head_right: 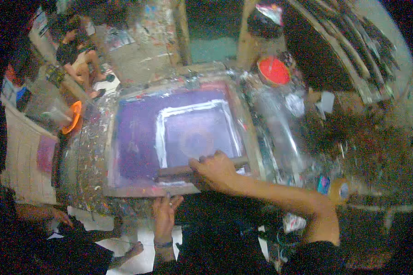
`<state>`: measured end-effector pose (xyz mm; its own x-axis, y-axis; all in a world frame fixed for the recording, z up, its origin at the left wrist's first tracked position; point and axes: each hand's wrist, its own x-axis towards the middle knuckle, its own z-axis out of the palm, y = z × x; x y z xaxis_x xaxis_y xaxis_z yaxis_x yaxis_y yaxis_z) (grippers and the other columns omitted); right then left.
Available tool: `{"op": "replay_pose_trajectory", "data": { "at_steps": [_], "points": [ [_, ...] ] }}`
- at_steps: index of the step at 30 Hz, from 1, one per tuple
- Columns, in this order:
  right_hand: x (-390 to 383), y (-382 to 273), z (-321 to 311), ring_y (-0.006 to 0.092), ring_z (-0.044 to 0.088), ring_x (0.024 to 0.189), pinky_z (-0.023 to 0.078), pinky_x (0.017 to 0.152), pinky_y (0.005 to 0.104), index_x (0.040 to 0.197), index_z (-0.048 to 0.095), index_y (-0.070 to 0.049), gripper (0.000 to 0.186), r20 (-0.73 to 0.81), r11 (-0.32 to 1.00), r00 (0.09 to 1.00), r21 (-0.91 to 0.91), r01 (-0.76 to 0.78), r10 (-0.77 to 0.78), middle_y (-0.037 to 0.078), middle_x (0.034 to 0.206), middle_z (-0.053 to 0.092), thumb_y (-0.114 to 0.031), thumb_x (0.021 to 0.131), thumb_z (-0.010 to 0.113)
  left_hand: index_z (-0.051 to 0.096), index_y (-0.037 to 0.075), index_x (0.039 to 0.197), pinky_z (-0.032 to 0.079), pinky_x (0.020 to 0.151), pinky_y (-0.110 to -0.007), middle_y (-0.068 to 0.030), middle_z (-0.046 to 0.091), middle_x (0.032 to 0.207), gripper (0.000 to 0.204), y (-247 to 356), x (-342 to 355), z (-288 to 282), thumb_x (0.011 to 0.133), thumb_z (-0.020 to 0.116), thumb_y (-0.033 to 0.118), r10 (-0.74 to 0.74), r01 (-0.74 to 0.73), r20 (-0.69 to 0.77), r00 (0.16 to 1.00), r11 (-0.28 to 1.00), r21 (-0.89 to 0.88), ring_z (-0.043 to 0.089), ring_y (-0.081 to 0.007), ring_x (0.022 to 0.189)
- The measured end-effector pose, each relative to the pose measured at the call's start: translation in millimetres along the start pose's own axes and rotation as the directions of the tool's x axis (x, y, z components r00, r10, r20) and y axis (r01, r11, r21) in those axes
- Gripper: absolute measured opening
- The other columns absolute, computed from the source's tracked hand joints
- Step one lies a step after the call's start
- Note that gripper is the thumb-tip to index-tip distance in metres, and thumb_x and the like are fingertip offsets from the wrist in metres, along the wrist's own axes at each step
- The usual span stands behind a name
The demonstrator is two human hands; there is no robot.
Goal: The person performs screen printing on black fabric pieces by lowering a screen, spreading white ink across it using a squeegee, and then raising the screen to reveal the printed logo.
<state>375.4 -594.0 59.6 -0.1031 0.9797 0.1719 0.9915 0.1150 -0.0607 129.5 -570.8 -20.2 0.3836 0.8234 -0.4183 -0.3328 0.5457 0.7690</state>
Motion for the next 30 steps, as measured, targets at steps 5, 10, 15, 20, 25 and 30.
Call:
{"op": "replay_pose_trajectory", "data": {
  "at_steps": [5,10,15,20,25,30],
  "points": [
    [130,98,18,0.0346,0.068,0.069,0.053,0.067,0.0497,0.106,0.062,-0.014,0.035,0.096,0.988,0.985,0.041,-0.15,0.146,0.013,0.077,0.069,-0.041,0.085,0.065,0.043,-0.004,0.13,0.057,0.09,-0.042,-0.0179,0.056,0.123,0.036,10,4,-2,0.102,0.052,0.015,-0.047,0.039,0.051,0.998,0.987,0.154,0.064,-0.0298,0.107],
    [174,148,72,0.0387,0.068,0.069,0.053,0.061,0.052,0.11,0.059,-0.007,0.05,-0.036,0.995,0.995,-0.023,-0.094,0.093,0.016,0.076,0.069,-0.051,0.085,0.062,0.05,-0.006,0.119,0.058,0.086,-0.039,-0.0215,0.064,0.108,0.031,15,9,-20,0.103,0.05,0.02,-0.235,0.228,-0.027,0.972,0.899,0.373,0.07,-0.0286,0.093],
    [26,24,68,0.0251,0.07,0.071,0.053,0.057,0.0431,0.11,0.06,-0.014,0.028,-0.18,0.974,0.983,-0.218,-0.068,0.028,0.009,0.091,0.069,-0.033,0.089,0.057,0.033,-0.004,0.135,0.059,0.084,-0.042,-0.0253,0.066,0.108,0.044,10,10,-25,0.104,0.047,0.024,-0.243,0.194,0.085,0.966,0.906,0.377,0.07,-0.033,0.092],
    [32,44,36,0.0356,0.069,0.066,0.053,0.061,0.0485,0.109,0.063,-0.012,0.032,0.357,0.987,0.934,0.158,-0.042,-0.017,0.016,0.073,0.068,-0.035,0.087,0.06,0.04,-0.006,0.127,0.058,0.086,-0.041,-0.0245,0.065,0.107,0.038,15,16,-24,0.105,0.044,0.024,-0.357,0.291,0.11,0.927,0.875,0.388,0.069,-0.0315,0.094],
    [161,137,69,0.0322,0.066,0.06,0.049,0.053,0.0472,0.101,0.06,-0.008,0.034,-0.02,1.0,1.0,-0.022,-0.022,0.022,0.015,0.073,0.067,-0.038,0.086,0.063,0.043,-0.007,0.125,0.058,0.087,-0.041,-0.0251,0.065,0.107,0.037,16,13,-24,0.105,0.043,0.025,-0.309,0.265,0.05,0.95,0.879,0.397,0.069,-0.0321,0.095],
    [75,62,67,0.0252,0.067,0.064,0.053,0.058,0.0444,0.104,0.06,-0.011,0.031,-0.139,0.984,0.986,-0.14,-0.108,0.088,0.009,0.08,0.067,-0.034,0.084,0.063,0.042,-0.008,0.127,0.058,0.088,-0.041,-0.0257,0.064,0.109,0.041,10,7,-23,0.105,0.044,0.026,-0.324,0.282,0.043,0.945,0.874,0.395,0.069,-0.0328,0.097]
  ]
}}
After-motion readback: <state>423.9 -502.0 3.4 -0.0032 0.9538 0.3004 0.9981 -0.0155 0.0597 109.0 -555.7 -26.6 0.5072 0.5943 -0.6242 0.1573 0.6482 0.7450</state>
